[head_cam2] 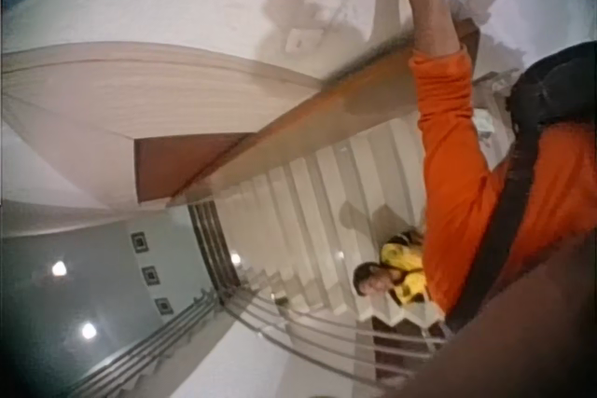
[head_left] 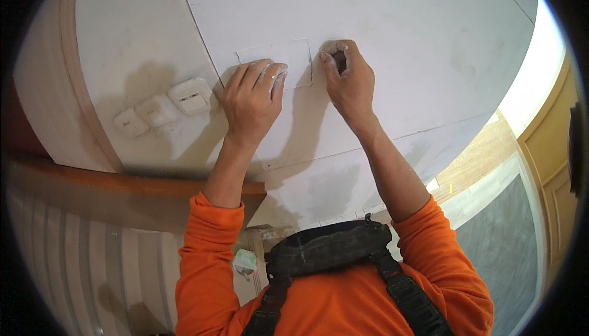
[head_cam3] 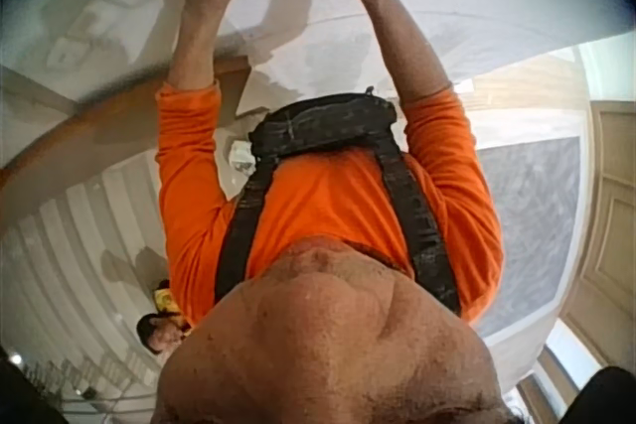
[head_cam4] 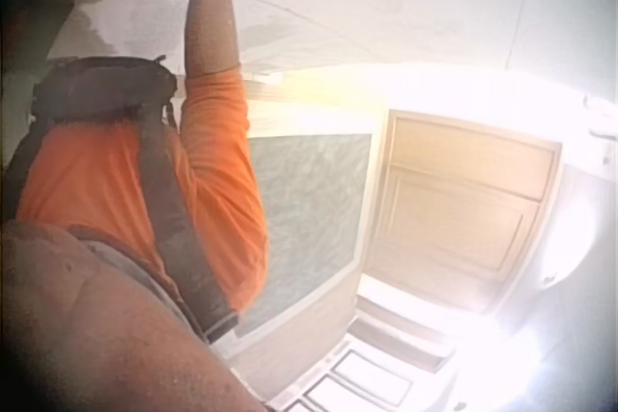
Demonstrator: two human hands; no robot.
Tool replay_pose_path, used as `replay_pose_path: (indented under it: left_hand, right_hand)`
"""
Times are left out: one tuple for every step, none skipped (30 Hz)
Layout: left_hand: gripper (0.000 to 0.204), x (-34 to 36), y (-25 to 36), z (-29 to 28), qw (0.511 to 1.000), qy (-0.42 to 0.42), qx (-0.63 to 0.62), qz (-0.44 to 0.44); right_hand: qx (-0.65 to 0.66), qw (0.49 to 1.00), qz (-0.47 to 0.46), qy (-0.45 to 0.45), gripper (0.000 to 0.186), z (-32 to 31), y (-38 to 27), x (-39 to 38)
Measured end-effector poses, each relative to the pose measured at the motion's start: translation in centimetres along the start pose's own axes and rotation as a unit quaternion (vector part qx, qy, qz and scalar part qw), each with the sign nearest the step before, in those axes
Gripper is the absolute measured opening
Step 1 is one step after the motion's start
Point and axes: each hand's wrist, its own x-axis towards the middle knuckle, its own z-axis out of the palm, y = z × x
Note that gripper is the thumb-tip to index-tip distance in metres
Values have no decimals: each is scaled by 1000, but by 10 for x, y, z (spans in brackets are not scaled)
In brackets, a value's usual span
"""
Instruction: The person scoops white wall compound from a bucket with a putty knife and applies it to a wall section near electrical switches using a green trowel. The person repeatedly smooths the compound over the same area around the switches.
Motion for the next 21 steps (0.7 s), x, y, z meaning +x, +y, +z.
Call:
replay_pose_path:
  left_hand:
    - [18,-1,0,1,1000,-3,1,-4]
    - [18,-1,0,1,1000,-6,2,-7]
    - [19,-2,1,0,1000,-12,9,-5]
    - [19,-1,1,-2,1000,-18,17,-2]
    - [20,0,1,-5,999,-24,25,1]
    - [22,0,1,-8,999,-34,27,0]
    - [24,0,1,-11,999,-42,29,-2]
    - [26,0,2,-14,998,-51,32,-4]
    - [26,4,3,-18,998,-51,29,1]
    - [26,6,3,-23,998,-54,29,6]
    - [26,8,3,-26,998,-56,26,11]
    - [25,7,1,-31,1000,-26,8,2]
    - [25,3,-4,-39,1000,4,-6,-8]
    - [25,-3,-7,-48,999,35,-21,-17]
    - [16,-14,-2,-59,993,55,-52,-89]
    - [10,-28,7,-76,981,78,-83,-160]
    - [12,-56,13,-88,951,132,-147,-236]
    - [21,-92,20,-99,909,187,-207,-309]
    - [27,-131,32,-114,872,171,-262,-376]
    - [33,-166,50,-129,825,160,-315,-441]
    - [33,-192,74,-139,793,44,-162,-585]
  right_hand:
    - [8,1000,-13,10,17,0,7,-1]
    - [14,1000,-10,11,17,-3,11,-3]
    - [21,1000,-5,12,18,-6,15,-7]
    - [28,1000,-1,12,19,-8,21,-11]
    - [25,1000,13,9,20,-10,29,-20]
    - [24,999,27,7,20,-10,40,-31]
    - [20,999,40,5,21,-11,52,-44]
    - [19,998,59,-24,21,-10,63,-56]
    - [17,995,79,-55,21,-10,75,-69]
    - [18,991,98,-88,22,-7,89,-85]
    - [29,988,94,-118,23,-5,107,-103]
    - [42,984,87,-147,25,-3,128,-119]
    - [39,975,103,-192,26,-5,132,-130]
    - [33,964,119,-236,29,-10,136,-141]
    - [10,944,157,-291,36,-19,134,-150]
    - [-21,918,199,-343,35,-23,145,-165]
    - [-52,887,234,-395,34,-21,162,-184]
    - [-47,876,232,-421,31,-18,178,-206]
    - [-42,863,233,-447,29,-14,197,-234]
    - [-56,860,134,-489,26,-8,224,-271]
    - [-68,847,32,-526,22,-2,244,-295]
